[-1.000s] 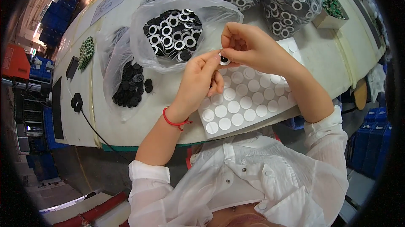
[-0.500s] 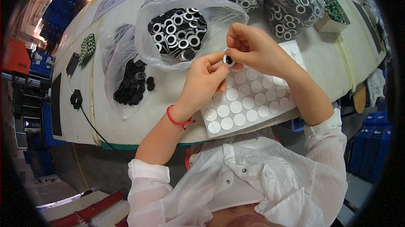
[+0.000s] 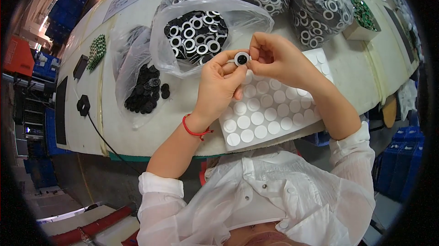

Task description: The person sorts circular components by hand, placing them into a grid-like tray.

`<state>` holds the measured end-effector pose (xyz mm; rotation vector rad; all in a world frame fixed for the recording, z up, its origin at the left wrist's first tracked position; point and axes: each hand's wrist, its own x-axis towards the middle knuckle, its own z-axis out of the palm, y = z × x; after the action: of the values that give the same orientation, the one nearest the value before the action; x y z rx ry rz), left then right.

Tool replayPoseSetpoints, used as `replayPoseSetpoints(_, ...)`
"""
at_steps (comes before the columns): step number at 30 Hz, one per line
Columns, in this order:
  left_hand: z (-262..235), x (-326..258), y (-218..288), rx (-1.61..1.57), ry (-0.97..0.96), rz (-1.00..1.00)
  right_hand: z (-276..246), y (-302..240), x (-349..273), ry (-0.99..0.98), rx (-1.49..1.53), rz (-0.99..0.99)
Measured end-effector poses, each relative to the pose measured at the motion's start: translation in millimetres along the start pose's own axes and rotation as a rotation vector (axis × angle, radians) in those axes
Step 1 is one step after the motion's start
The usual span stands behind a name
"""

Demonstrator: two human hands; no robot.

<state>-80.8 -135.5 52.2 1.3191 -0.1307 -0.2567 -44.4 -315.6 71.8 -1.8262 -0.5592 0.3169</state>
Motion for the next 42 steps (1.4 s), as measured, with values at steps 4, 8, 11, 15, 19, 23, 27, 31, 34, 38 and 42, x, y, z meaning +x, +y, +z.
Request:
replayPoseSetpoints(4,-5,2,11,-0.037,0.128,0.111,-1,-9,-4,0.067,0.027,-0.071)
replayPoseSetpoints(8,-21,2,11,-0.434,0.084,-0.054,1,-8,-4,0.094,-0.007,-0.096)
replayPoseSetpoints(11,-12,-1,8,-0.392,0.001,-0.164,2,-13,-6,0.032,-0.009,-0.131)
replayPoseSetpoints(15,-1,-3,7,-0.349,-0.080,-0.195,10,-18,-8,-0.058,-0.218,-0.456)
replayPoseSetpoints(19,-7,-1,3,-0.335,-0.153,-0.203,23,-9,-4,0.034,-0.546,-0.700)
replayPoseSetpoints(23,-13,1,-4,-0.609,-0.291,-0.199,19,-7,-5,0.000,-0.416,-0.587)
replayPoseSetpoints(27,-6,2,-1,-0.658,-0.313,-0.204,5,-9,-7,-0.004,-0.424,-0.460)
replayPoseSetpoints(31,-4,3,0,-0.561,-0.326,-0.141,-6,-11,-6,0.022,-0.367,-0.442)
replayPoseSetpoints(34,-5,2,-1,-0.532,-0.325,-0.204,-11,-11,-8,-0.010,-0.342,-0.384)
replayPoseSetpoints(38,-7,3,-7,-0.388,-0.375,-0.258,-24,-13,-10,-0.129,-0.425,-0.324)
replayPoseSetpoints(42,-1,0,-2,-0.181,-0.335,-0.332,-27,-16,-12,-0.197,-0.443,-0.274)
